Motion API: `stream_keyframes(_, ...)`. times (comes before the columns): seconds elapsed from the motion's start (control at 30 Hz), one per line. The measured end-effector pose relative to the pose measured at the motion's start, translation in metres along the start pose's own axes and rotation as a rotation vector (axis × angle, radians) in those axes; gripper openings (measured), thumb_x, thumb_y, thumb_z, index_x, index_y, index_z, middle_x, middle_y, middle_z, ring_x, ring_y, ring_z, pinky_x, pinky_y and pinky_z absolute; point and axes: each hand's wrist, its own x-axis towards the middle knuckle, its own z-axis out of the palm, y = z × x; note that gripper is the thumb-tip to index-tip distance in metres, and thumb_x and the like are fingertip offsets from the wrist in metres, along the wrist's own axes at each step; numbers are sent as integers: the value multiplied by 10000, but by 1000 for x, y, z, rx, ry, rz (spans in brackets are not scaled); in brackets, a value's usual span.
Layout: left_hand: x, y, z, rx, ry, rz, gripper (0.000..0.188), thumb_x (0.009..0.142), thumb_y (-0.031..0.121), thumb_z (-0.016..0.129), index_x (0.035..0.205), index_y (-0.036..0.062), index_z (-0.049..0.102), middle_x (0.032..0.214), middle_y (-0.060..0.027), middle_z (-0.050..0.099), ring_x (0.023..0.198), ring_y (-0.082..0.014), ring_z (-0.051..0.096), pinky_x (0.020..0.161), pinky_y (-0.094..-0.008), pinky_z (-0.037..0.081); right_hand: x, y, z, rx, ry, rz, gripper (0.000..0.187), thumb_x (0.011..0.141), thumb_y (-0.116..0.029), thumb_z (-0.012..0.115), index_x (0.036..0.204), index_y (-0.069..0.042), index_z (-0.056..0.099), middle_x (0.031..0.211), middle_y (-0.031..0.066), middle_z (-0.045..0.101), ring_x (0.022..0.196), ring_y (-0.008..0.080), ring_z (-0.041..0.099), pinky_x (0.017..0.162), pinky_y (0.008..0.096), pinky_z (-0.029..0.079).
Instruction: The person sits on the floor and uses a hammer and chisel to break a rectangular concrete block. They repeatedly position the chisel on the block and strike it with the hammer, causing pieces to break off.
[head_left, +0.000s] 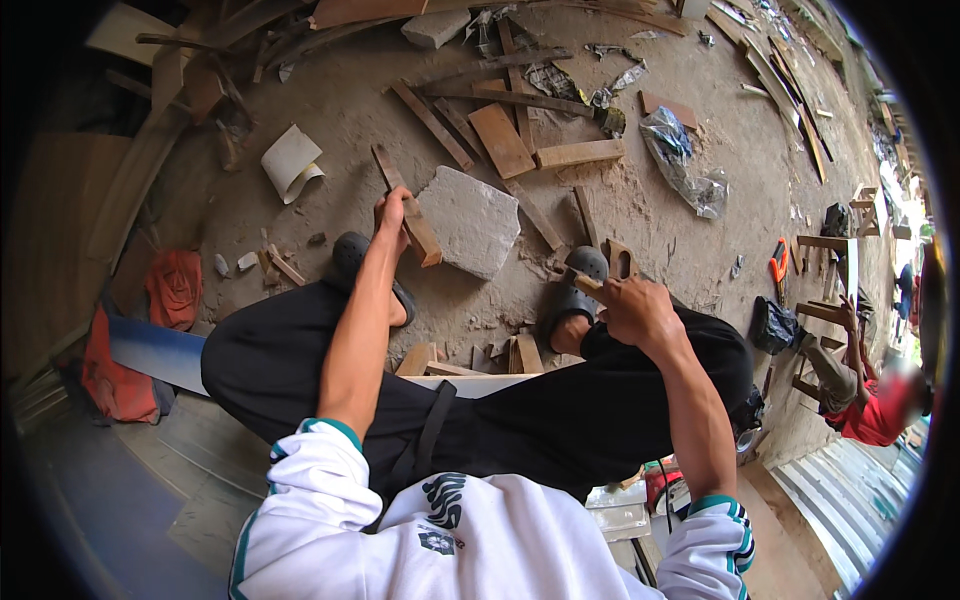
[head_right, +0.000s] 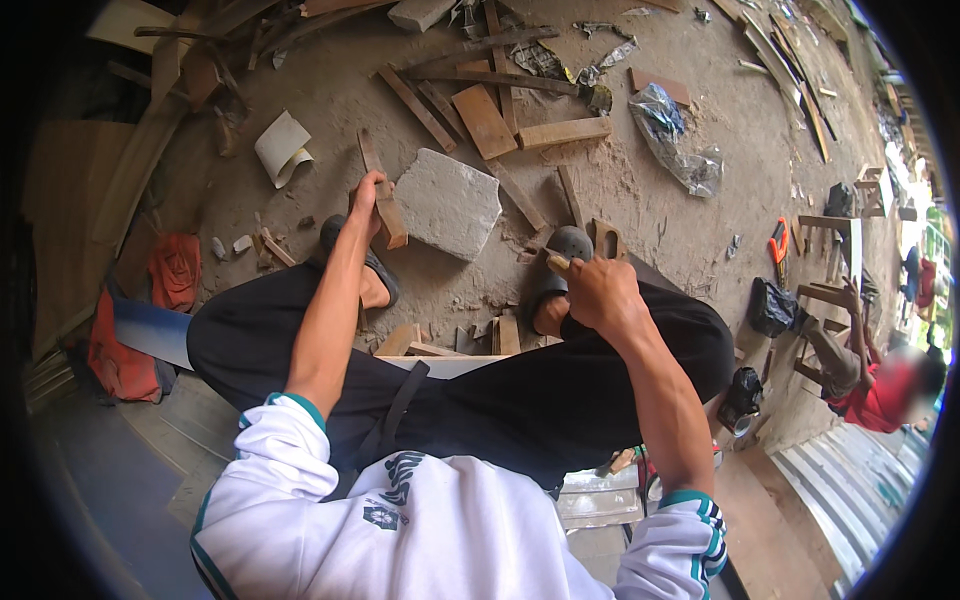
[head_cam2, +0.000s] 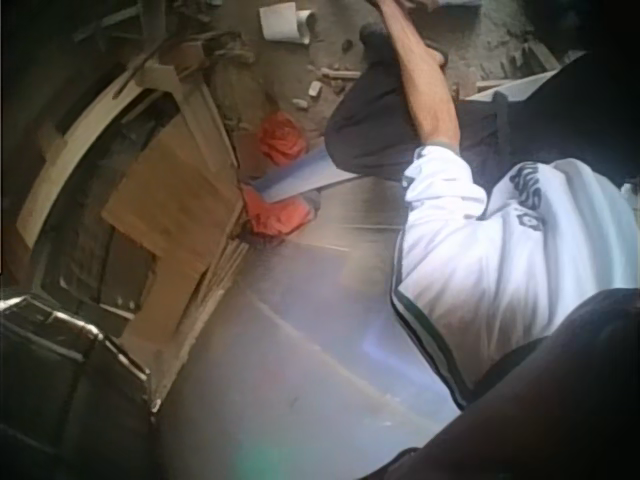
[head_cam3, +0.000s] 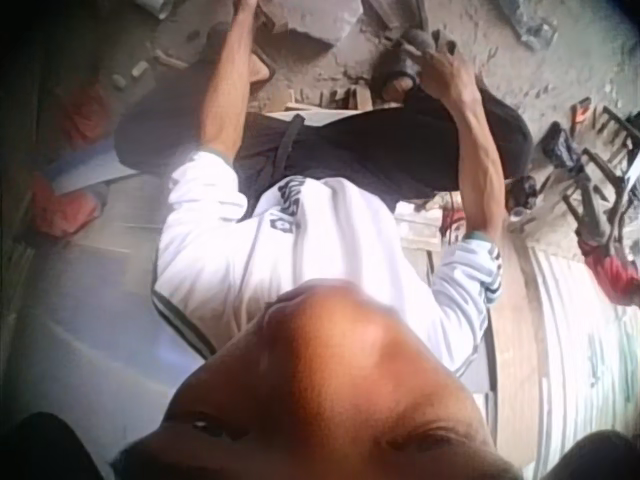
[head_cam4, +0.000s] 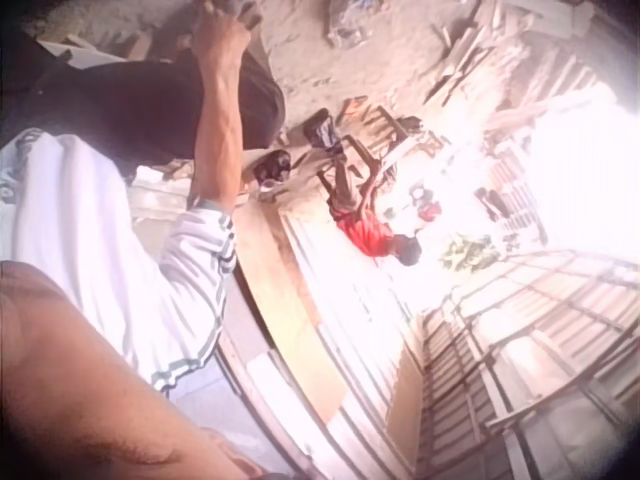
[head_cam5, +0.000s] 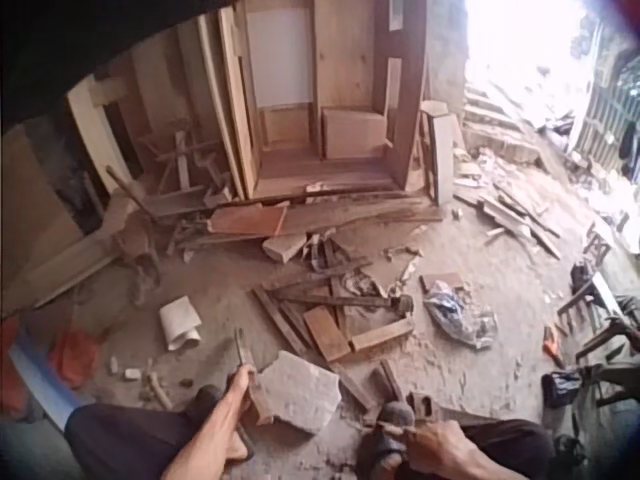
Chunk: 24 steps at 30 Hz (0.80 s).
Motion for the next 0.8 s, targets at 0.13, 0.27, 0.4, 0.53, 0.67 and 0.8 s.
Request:
stream_keyframes(0.13,39,-1,3,331,184,196,415,788,267,645,1079,-16,556,982,-123,637,859,-226,608,748,-368,482,2,3,12,-1,-3,19,214,801,-163,596,962,-43,671,799,152,703,786,303,706,652,418,548)
stream_keyframes(0.27,71,-20,3,466,223,230,758,804,306,660,1411,-39,366,1250,-207,570,1132,-307,573,926,-402,470,8,6,15,44,-50,26,239,800,-183,622,989,-40,645,782,164,693,776,327,697,649,435,540)
stream_keyframes(0.4,95,-55,-8,506,67,144,797,818,283,664,1453,-40,307,1365,-233,485,1220,-314,517,986,-395,435,17,2,8,54,-77,32,303,831,-272,682,1009,-38,611,780,181,682,785,366,681,659,459,529)
stream_keyframes(0.53,92,-90,9,374,-68,-52,845,820,266,684,1480,-14,237,1435,-221,394,1257,-308,474,1035,-391,398,21,5,14,69,-67,74,322,837,-289,680,1009,-32,593,771,190,676,774,375,678,656,467,526)
stream_keyframes(0.67,65,-93,35,465,9,-34,881,828,254,696,1489,17,163,1444,-202,336,1195,-298,502,974,-399,461,29,12,23,76,-83,106,298,834,-257,645,1017,-26,594,782,184,683,774,361,685,651,459,532)
stream_keyframes(0.8,51,-89,35,196,-110,-46,862,864,220,711,1455,18,117,1260,-155,497,1021,-220,587,801,-369,573,37,12,38,66,-43,88,240,828,-180,571,991,-8,614,801,171,699,776,331,702,640,441,545)
